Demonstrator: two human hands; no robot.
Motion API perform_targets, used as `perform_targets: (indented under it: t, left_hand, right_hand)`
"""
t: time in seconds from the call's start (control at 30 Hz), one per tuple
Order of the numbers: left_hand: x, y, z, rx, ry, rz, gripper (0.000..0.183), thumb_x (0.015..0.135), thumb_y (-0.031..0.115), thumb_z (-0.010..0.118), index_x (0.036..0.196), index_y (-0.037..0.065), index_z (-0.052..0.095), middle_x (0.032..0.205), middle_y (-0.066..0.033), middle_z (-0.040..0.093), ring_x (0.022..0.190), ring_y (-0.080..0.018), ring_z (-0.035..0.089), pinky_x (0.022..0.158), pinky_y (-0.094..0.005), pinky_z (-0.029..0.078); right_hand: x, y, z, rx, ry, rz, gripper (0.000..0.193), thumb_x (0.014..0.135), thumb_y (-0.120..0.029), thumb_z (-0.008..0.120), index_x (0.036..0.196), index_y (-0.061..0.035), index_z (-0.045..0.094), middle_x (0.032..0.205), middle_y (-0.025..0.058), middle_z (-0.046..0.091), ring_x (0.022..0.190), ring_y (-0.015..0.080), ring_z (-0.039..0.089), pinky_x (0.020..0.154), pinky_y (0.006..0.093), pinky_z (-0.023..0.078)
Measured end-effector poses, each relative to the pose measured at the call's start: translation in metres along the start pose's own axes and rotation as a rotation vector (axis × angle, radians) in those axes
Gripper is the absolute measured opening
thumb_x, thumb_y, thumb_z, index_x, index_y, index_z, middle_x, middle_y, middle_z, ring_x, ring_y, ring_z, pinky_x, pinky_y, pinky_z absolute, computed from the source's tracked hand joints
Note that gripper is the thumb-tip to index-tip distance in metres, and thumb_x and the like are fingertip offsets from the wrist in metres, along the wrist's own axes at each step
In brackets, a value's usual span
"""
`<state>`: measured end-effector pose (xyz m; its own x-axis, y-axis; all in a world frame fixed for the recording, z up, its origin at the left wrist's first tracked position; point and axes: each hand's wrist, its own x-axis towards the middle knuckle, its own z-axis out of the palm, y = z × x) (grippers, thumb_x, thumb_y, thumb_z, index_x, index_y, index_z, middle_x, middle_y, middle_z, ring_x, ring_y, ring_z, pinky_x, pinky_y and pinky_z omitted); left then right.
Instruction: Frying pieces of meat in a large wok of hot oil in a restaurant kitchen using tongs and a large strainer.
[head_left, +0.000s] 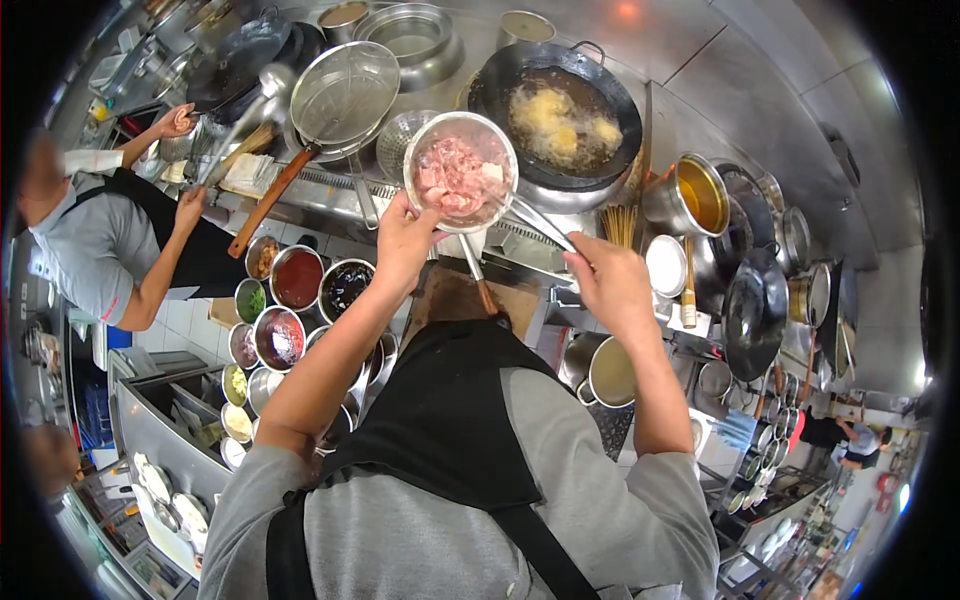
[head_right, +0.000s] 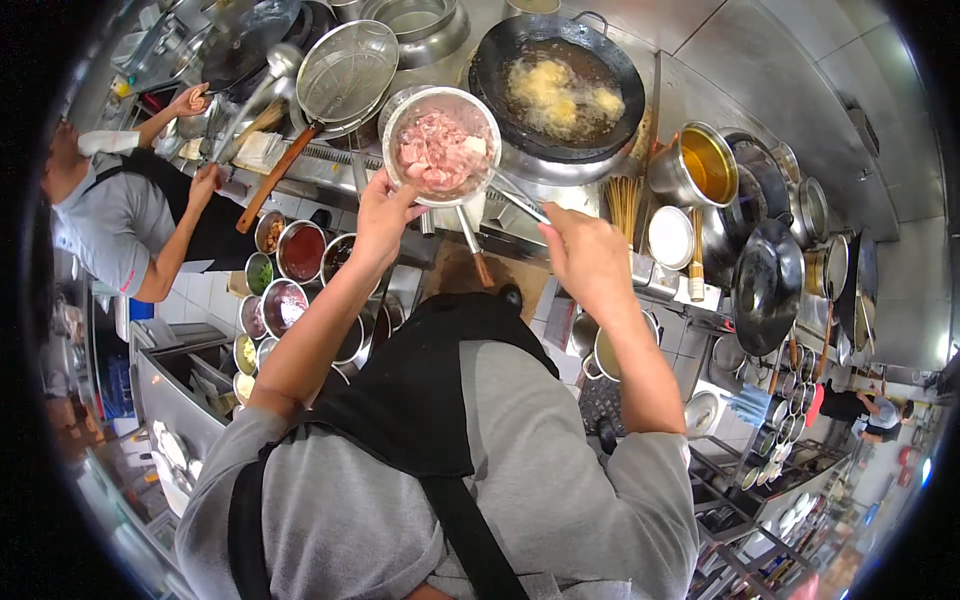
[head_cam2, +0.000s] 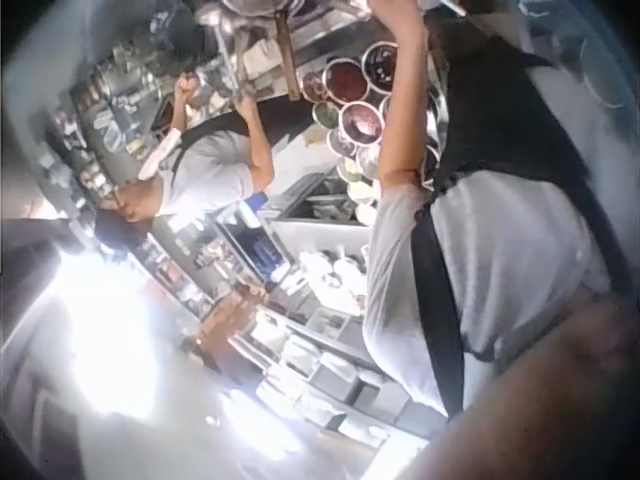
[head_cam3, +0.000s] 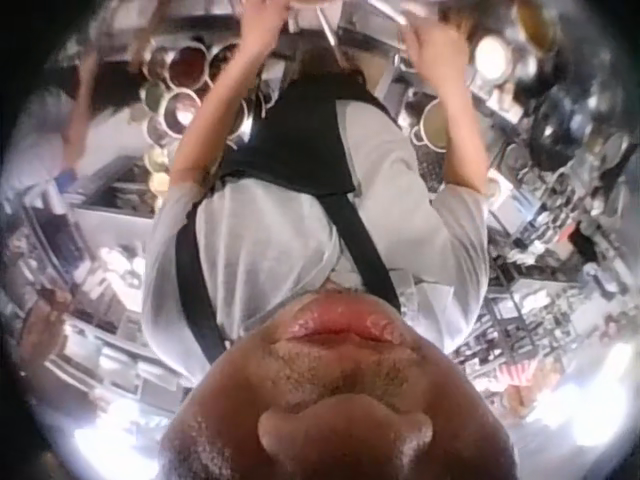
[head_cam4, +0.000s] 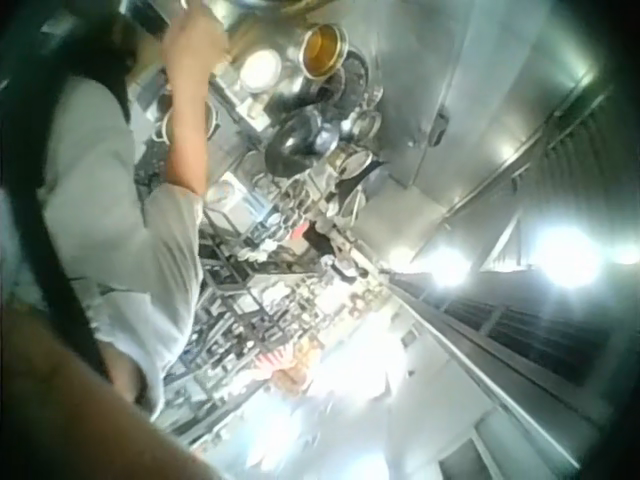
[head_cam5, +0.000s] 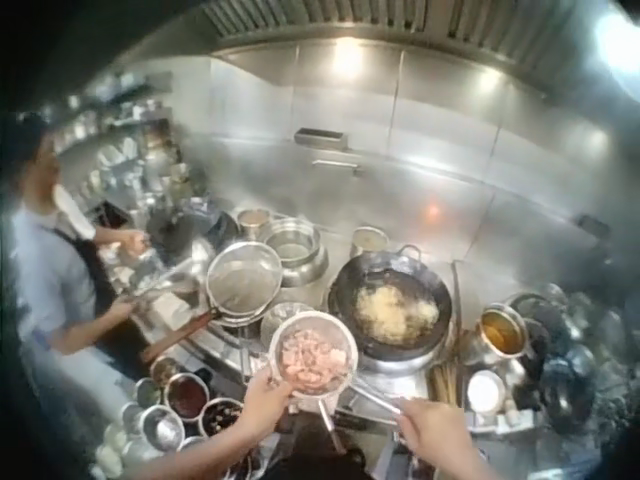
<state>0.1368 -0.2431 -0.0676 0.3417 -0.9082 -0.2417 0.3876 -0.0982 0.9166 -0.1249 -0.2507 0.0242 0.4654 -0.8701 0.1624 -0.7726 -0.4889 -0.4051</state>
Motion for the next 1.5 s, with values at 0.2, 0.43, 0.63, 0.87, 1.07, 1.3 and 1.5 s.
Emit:
perform_targets:
  t: [0.2,0.43,0.63,0.87,1.07,1.3,1.5]
  left_hand:
    - [0.018,-0.026,0.002,-0.07,-0.004,-0.077,0.013,0.092,0.01,0.058,0.102,0.0,0.056,0.096,-0.0076,0.059,0.085,-0.016,0.064,0.074,-0.0317,0.059]
    - [0.019,-0.033,-0.008,-0.158,-0.014,-0.209,0.022,0.093,0.014,0.059,0.11,0.0,0.055,0.107,-0.0101,0.062,0.092,-0.0217,0.065,0.08,-0.0342,0.058]
    - [0.008,-0.029,-0.025,-0.235,-0.034,-0.291,0.028,0.086,0.001,0.056,0.113,-0.003,0.051,0.105,-0.013,0.062,0.093,-0.023,0.064,0.081,-0.0336,0.058]
    - [-0.026,-0.011,-0.051,-0.22,0.008,-0.249,0.028,0.086,0.003,0.058,0.114,0.001,0.053,0.108,-0.0103,0.062,0.092,-0.0193,0.065,0.08,-0.0294,0.054]
    - [-0.01,-0.009,-0.04,-0.033,0.08,-0.079,0.016,0.091,0.008,0.06,0.104,0.002,0.054,0.092,-0.0023,0.055,0.085,-0.0125,0.061,0.075,-0.0287,0.057]
    - [0.011,-0.018,-0.027,-0.04,0.077,-0.108,0.018,0.092,0.012,0.061,0.103,0.001,0.054,0.096,-0.0062,0.058,0.085,-0.0147,0.062,0.077,-0.033,0.058]
    - [0.012,-0.046,-0.041,-0.198,0.103,-0.184,0.025,0.091,0.013,0.062,0.109,-0.001,0.052,0.102,-0.0117,0.064,0.091,-0.0203,0.066,0.079,-0.0321,0.058]
  right_hand:
    - [0.012,0.025,-0.017,0.263,0.004,0.211,0.033,0.086,-0.017,0.069,0.11,0.0047,0.065,0.097,0.0166,0.071,0.084,0.0167,0.066,0.077,0.0286,0.051]
    - [0.062,0.074,-0.042,0.21,0.028,0.161,0.034,0.086,-0.024,0.067,0.11,0.0006,0.066,0.103,0.0199,0.068,0.094,0.0266,0.068,0.084,0.0324,0.05]
    - [0.122,0.118,0.048,-0.147,-0.085,0.282,0.039,0.086,-0.035,0.061,0.107,-0.0038,0.067,0.106,0.0205,0.066,0.1,0.0363,0.063,0.088,0.0434,0.049]
    - [0.097,0.101,0.026,0.197,0.158,0.178,0.041,0.088,-0.036,0.062,0.108,0.0004,0.065,0.095,0.0198,0.068,0.09,0.0328,0.066,0.079,0.0363,0.05]
    - [0.032,0.024,-0.027,0.178,-0.175,0.047,0.038,0.085,-0.025,0.069,0.115,-0.0008,0.063,0.088,0.0107,0.07,0.076,0.0168,0.064,0.072,0.0318,0.05]
    - [0.018,0.017,0.02,0.113,-0.012,-0.01,0.03,0.086,-0.022,0.066,0.107,-0.0005,0.067,0.095,0.0202,0.068,0.081,0.0343,0.067,0.071,0.0388,0.052]
    - [0.035,0.048,0.003,0.255,0.098,0.116,0.031,0.087,-0.016,0.068,0.111,0.0026,0.066,0.097,0.0153,0.071,0.085,0.0141,0.066,0.076,0.0282,0.051]
